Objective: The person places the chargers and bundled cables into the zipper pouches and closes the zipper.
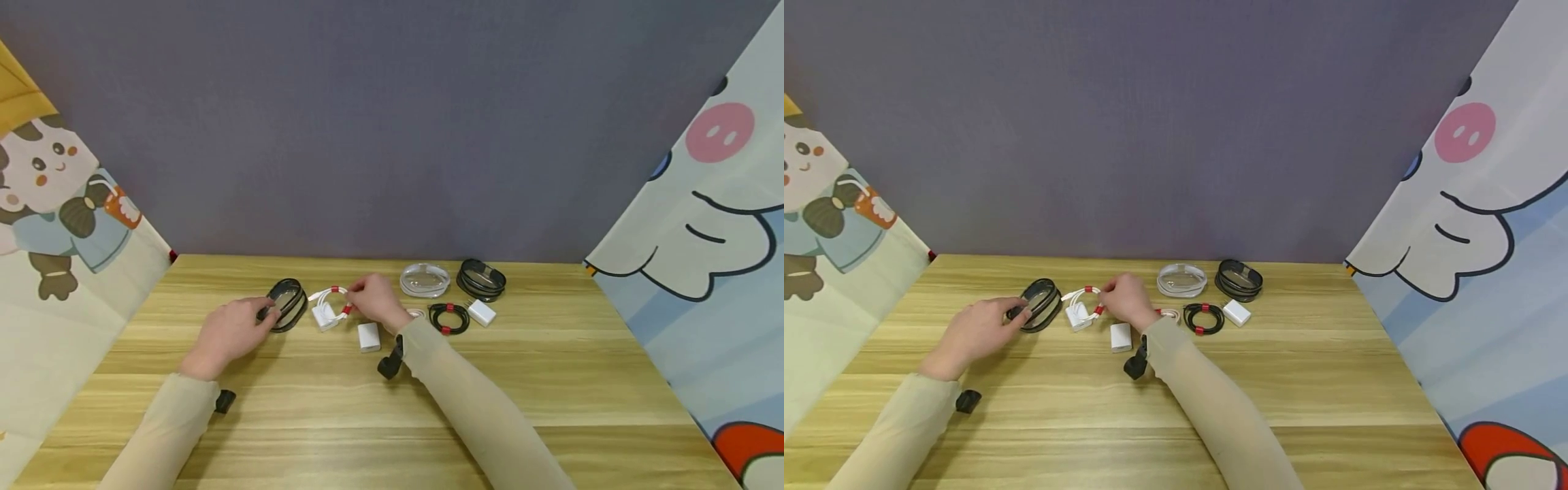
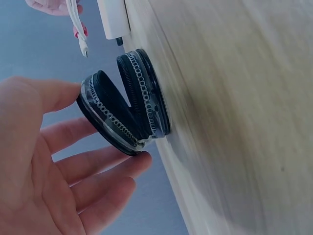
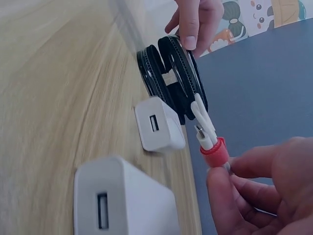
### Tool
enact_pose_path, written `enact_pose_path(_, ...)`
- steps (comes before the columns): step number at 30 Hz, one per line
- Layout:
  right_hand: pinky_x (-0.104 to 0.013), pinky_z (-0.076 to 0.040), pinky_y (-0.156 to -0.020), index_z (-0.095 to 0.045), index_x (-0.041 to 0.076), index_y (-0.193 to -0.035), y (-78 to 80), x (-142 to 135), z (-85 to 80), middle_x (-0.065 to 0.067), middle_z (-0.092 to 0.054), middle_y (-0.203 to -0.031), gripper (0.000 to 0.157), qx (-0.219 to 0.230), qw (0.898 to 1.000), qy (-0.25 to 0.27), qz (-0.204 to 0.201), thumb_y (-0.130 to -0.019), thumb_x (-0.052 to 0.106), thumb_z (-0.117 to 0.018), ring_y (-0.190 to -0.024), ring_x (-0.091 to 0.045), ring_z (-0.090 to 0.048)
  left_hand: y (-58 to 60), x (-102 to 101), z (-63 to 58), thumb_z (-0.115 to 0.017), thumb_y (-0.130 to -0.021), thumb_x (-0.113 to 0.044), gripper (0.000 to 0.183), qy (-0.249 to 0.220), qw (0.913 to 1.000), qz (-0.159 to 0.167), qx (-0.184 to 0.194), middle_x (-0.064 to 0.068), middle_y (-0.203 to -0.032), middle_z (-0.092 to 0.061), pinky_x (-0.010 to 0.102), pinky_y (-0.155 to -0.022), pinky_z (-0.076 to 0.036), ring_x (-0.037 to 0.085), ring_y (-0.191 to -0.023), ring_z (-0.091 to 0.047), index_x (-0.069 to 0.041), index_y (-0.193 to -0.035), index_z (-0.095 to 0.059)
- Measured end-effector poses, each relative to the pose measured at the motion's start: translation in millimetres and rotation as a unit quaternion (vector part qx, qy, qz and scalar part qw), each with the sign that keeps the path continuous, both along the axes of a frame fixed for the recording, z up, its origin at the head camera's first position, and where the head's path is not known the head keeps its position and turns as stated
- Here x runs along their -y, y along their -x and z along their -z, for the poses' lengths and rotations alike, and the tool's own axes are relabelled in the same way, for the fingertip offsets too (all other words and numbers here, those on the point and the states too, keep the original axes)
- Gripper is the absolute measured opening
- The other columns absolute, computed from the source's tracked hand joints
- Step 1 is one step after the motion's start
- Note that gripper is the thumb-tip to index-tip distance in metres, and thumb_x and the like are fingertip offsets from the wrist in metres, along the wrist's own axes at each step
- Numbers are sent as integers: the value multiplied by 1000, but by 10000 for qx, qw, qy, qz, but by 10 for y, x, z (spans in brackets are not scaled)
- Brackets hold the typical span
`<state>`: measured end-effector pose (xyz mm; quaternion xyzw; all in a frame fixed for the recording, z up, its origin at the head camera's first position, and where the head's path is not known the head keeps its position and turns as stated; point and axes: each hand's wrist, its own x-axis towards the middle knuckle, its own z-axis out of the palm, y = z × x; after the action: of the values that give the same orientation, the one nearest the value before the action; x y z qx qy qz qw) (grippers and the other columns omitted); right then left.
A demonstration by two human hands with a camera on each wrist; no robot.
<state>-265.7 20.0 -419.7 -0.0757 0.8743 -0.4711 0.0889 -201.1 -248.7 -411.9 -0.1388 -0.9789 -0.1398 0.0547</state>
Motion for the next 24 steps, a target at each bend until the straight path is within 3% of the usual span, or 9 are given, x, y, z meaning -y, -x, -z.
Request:
enact_pose_path(6, -24, -54, -55, -75, 4, -100, -12, 80, 28, 0, -69, -77, 14, 173, 9994, -113, -277, -93, 15, -71, -69, -20, -70, -3, -11, 16, -50, -103, -36, 44, 98, 9997, -38, 198, 22, -107, -70, 43, -52, -49, 25, -68, -63, -4, -129, -65)
enact_pose_path(12, -22, -54, -56, -76, 4, -100, 3, 170, 45, 0, -69, -77, 15, 263, 9988, 77, -413, -93, 16, -72, -66, -16, -69, -4, -2, 37, -48, -103, -35, 43, 97, 9999, -46, 109, 23, -113, -69, 57, -66, -53, 44, -91, -68, -5, -129, -66)
enact_pose_path(18, -19, -47, -49, -77, 5, -99, 8, 247, 24, -5, -70, -71, 14, 237, 9988, 92, -428, -94, 15, -70, -58, -13, -62, 0, -7, 26, -47, -104, -34, 42, 71, 9999, -25, 94, 24, -115, -68, 62, -72, -52, 47, -96, -66, -6, -128, -66)
enact_pose_path(24, -20, -49, -53, -78, 6, -97, 2, 342, 33, -1, -69, -68, 13, 137, 9995, 63, -284, -94, 16, -70, -58, -11, -62, -4, -34, 15, -46, -104, -33, 42, 90, 9999, 6, 71, 24, -115, -68, 63, -72, -52, 47, -96, -66, -6, -127, -67)
